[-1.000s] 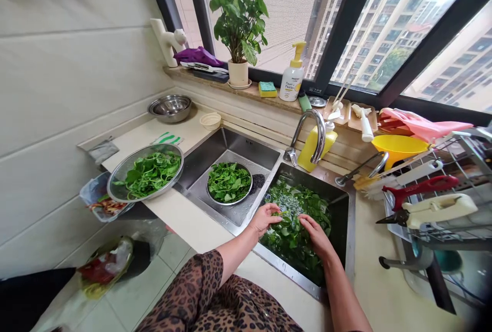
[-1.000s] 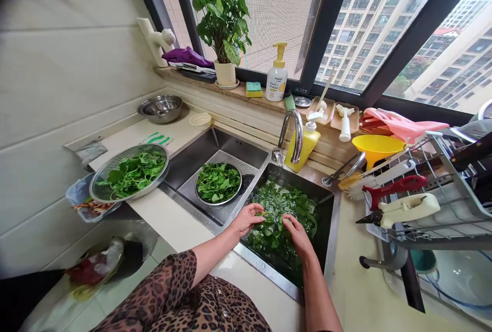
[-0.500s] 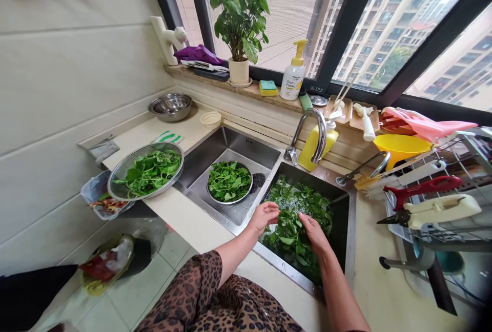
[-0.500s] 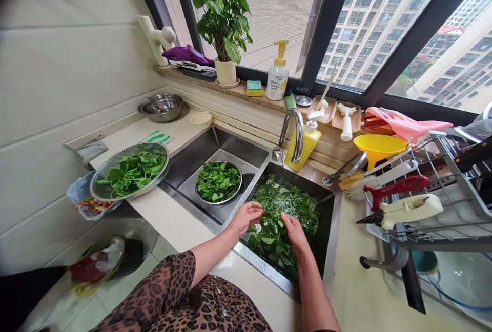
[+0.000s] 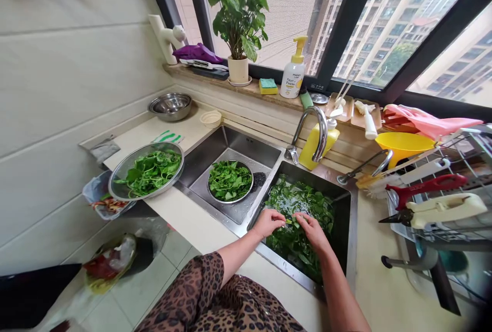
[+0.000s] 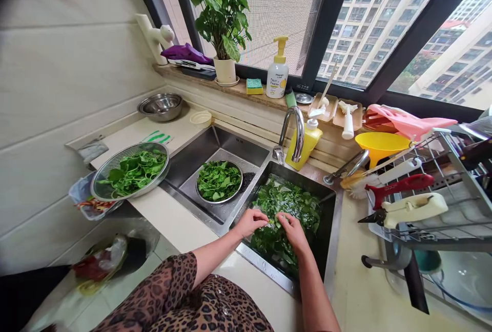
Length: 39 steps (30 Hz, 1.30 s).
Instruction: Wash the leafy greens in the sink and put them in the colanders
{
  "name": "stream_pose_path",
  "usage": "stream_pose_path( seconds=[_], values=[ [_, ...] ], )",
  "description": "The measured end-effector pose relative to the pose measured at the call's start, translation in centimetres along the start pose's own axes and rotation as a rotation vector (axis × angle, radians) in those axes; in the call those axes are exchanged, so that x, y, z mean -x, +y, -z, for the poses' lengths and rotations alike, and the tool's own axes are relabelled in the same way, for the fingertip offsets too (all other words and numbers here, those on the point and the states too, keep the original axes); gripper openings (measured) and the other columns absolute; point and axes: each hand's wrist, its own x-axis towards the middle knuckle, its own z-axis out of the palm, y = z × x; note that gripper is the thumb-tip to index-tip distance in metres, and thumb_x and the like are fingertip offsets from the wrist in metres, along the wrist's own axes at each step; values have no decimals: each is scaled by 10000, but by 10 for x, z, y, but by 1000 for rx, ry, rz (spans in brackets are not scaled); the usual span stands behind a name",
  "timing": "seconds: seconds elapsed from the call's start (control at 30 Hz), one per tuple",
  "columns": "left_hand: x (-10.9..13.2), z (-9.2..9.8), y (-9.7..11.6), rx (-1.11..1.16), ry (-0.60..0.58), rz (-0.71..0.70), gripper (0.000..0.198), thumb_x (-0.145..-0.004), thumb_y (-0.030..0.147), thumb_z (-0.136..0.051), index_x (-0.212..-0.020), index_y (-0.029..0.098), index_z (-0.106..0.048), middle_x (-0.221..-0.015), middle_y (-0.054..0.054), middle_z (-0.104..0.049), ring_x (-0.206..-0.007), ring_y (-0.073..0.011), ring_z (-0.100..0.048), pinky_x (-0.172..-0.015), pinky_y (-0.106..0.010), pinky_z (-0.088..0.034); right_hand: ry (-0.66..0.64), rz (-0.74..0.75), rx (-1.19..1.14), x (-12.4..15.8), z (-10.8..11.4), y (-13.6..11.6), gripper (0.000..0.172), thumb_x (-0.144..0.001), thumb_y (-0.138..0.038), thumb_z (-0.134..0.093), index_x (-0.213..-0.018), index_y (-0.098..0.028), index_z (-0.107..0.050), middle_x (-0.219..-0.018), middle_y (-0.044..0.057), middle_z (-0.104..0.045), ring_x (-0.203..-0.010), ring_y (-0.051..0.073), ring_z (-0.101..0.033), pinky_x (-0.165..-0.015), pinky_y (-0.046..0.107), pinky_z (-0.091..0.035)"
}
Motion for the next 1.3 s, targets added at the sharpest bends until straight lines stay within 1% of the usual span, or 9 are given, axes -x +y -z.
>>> stream_pose_path(
  seconds=[0.13,0.37,0.53,0.7,0.87,0.97,1.13,1.23,1.3],
  values=[
    [-3,0,-4,138,60,44,145,-637,205,-625,-737,120,-687,-734,-50,-673,-680,-145,-579,-667,-255,-433,137,73,228,-4,10,11,278,-689,-341,-488,-784,-185,-697,-882,62,-692,-862,225,-600,-806,326,-429],
    [0,-2,1,116,16,6,113,-642,203,-628,-719,124,-656,-657,-23,-631,-611,-127,-541,-606,-234,-407,15,250,360,7,-9,-9,292,-733,-372,-527,-913,-197,-678,-928,79,-691,-818,230,-609,-750,325,-439],
    [6,-3,15,-214,17,-128,71,-707,207,-605,-717,165,-662,-726,-30,-639,-713,-158,-542,-691,-274,-394,-60,267,538,7,-14,-15,246,-744,-302,-484,-863,-204,-675,-858,75,-684,-788,224,-599,-732,312,-416],
    [15,-10,20,-671,-24,-221,176,-811,271,-510,-804,189,-666,-817,-64,-604,-859,-204,-487,-739,-326,-342,-61,268,674,7,-14,-15,227,-759,-278,-433,-806,-198,-639,-768,60,-659,-719,201,-582,-670,281,-393],
    [19,-16,17,-885,-63,-300,207,-815,283,-485,-756,164,-644,-801,-79,-555,-868,-211,-452,-742,-338,-332,-35,195,798,9,-14,-18,180,-718,-246,-465,-731,-215,-641,-743,59,-645,-663,187,-569,-596,271,-351],
    [17,-15,19,-824,-6,-306,187,-799,224,-483,-734,150,-641,-779,-81,-553,-829,-196,-466,-731,-319,-343,-45,190,628,5,-14,-18,167,-710,-279,-488,-663,-200,-627,-660,33,-622,-618,177,-537,-585,272,-344],
    [10,-6,28,-478,98,-235,238,-780,167,-458,-639,157,-649,-664,-42,-547,-680,-141,-488,-661,-260,-358,-59,-28,-136,2,-28,-7,277,-704,-431,-527,-683,-169,-613,-604,10,-597,-591,164,-522,-571,263,-387],
    [7,0,26,-291,63,-161,229,-765,185,-468,-671,154,-675,-663,-28,-560,-645,-126,-499,-630,-237,-364,-91,-130,-440,5,-38,1,297,-673,-451,-571,-722,-162,-623,-612,18,-598,-593,161,-529,-573,264,-405],
    [5,3,21,-195,-5,-125,224,-755,201,-480,-665,153,-679,-660,-19,-569,-650,-124,-507,-639,-229,-371,-95,-121,-464,6,-40,3,295,-672,-455,-576,-707,-166,-622,-607,13,-589,-576,149,-514,-566,258,-400]
  ],
)
